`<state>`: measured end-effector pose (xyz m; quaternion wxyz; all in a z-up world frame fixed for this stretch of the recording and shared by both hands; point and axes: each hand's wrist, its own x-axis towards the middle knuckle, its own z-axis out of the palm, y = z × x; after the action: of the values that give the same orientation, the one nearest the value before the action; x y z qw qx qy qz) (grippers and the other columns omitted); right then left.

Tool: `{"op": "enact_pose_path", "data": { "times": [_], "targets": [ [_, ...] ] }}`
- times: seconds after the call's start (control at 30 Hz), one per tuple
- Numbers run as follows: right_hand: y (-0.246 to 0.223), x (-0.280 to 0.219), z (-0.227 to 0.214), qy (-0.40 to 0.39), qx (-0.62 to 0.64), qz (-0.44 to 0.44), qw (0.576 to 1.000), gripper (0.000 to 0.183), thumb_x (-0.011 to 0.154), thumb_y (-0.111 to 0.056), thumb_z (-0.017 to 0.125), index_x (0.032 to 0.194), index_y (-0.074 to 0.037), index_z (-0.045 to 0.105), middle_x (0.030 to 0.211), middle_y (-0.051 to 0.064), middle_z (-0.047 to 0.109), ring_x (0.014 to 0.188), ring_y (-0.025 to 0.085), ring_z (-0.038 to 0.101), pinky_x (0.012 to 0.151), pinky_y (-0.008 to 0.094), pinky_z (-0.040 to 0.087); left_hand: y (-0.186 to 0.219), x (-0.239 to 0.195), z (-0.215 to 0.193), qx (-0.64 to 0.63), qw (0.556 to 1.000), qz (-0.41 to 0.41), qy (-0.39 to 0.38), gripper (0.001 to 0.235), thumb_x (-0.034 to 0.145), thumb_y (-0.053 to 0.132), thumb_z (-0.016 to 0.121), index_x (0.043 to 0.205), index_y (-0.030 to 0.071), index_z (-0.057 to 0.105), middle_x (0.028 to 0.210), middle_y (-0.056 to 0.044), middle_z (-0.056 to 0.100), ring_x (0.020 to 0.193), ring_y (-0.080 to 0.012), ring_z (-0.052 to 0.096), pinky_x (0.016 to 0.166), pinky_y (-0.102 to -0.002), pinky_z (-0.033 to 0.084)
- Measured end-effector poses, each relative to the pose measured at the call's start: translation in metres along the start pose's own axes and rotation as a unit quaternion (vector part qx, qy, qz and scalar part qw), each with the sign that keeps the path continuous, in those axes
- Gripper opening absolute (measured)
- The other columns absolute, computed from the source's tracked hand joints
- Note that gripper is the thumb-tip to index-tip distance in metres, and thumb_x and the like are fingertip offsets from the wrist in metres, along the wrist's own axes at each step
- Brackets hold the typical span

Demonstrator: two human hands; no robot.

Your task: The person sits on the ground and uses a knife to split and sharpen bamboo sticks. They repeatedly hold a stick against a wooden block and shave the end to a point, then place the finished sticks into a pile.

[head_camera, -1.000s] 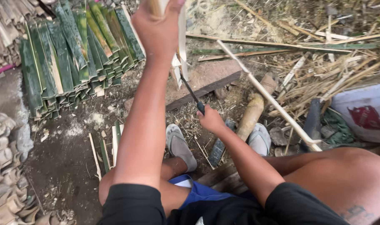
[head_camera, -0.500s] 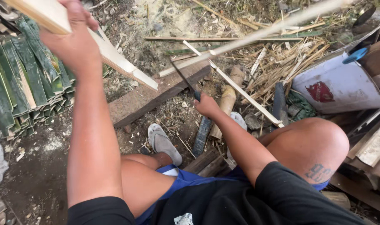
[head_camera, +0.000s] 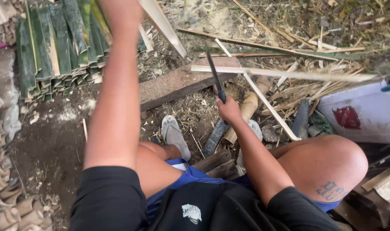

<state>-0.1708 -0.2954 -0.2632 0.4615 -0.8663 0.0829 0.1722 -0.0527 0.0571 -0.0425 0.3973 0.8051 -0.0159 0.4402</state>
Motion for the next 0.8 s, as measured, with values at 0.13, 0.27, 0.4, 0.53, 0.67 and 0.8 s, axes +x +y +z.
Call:
{"op": "enact_pose_path", "data": {
  "times": [0.13, 0.27, 0.4, 0.53, 0.67, 0.8],
  "targets": [
    [-0.066, -0.058, -0.042, 0.146, -0.053, -0.232, 0.960, 0.039, 0.105, -0.039, 0.066, 0.098, -0.001, 0.060, 0.071, 0.015, 0.068, 0.063, 0.027, 0.069, 0.061, 0.040, 0.051, 0.044, -0.047, 0.015, -0.077, 0.996, 0.049, -0.012, 0.036, 0.100, 0.004, 0.077, 0.129, 0.001, 0.058, 0.115, -0.012, 0.076, 0.109, -0.0281, 0.078, 0.095, -0.040, 0.060],
    [-0.102, -0.141, -0.092, 0.068, 0.111, -0.249, 0.960, 0.029, 0.107, -0.030, 0.053, 0.110, -0.001, 0.049, 0.066, 0.004, 0.061, 0.052, 0.013, 0.060, 0.048, 0.031, 0.049, 0.112, -0.068, 0.001, -0.110, 0.992, -0.001, -0.054, 0.064, 0.092, 0.011, 0.077, 0.143, 0.000, 0.039, 0.124, -0.017, 0.066, 0.114, -0.0296, 0.073, 0.095, -0.039, 0.064],
    [-0.125, -0.212, -0.121, 0.119, 0.113, -0.340, 0.926, 0.028, 0.105, -0.023, 0.054, 0.119, 0.000, 0.049, 0.070, 0.003, 0.061, 0.057, 0.009, 0.060, 0.053, 0.027, 0.049, 0.201, -0.106, -0.034, -0.225, 0.968, 0.114, 0.000, 0.063, 0.091, 0.015, 0.072, 0.143, 0.004, 0.038, 0.133, -0.015, 0.052, 0.119, -0.0291, 0.065, 0.100, -0.038, 0.065],
    [-0.120, -0.272, -0.133, 0.082, 0.183, -0.409, 0.890, 0.039, 0.109, -0.019, 0.050, 0.142, 0.001, 0.045, 0.079, 0.004, 0.058, 0.062, 0.009, 0.054, 0.057, 0.025, 0.048, 0.260, -0.158, -0.072, -0.269, 0.946, 0.105, -0.144, 0.031, 0.098, 0.016, 0.075, 0.125, 0.005, 0.063, 0.124, -0.007, 0.071, 0.110, -0.0191, 0.075, 0.091, -0.033, 0.063],
    [-0.104, -0.315, -0.143, 0.061, 0.130, -0.474, 0.869, 0.037, 0.108, -0.015, 0.050, 0.139, 0.005, 0.043, 0.087, 0.004, 0.063, 0.068, 0.009, 0.057, 0.063, 0.025, 0.051, 0.287, -0.177, -0.084, -0.327, 0.901, 0.113, -0.261, 0.027, 0.092, 0.016, 0.081, 0.114, 0.005, 0.073, 0.110, -0.008, 0.077, 0.100, -0.0188, 0.077, 0.087, -0.035, 0.063],
    [-0.093, -0.342, -0.138, 0.069, 0.087, -0.487, 0.867, 0.040, 0.105, -0.010, 0.051, 0.140, 0.007, 0.041, 0.084, 0.003, 0.064, 0.062, 0.008, 0.057, 0.059, 0.025, 0.049, 0.291, -0.185, -0.083, -0.285, 0.898, 0.210, -0.262, 0.034, 0.087, 0.008, 0.080, 0.119, 0.006, 0.070, 0.118, -0.008, 0.075, 0.107, -0.0232, 0.075, 0.095, -0.034, 0.060]
  ]
}}
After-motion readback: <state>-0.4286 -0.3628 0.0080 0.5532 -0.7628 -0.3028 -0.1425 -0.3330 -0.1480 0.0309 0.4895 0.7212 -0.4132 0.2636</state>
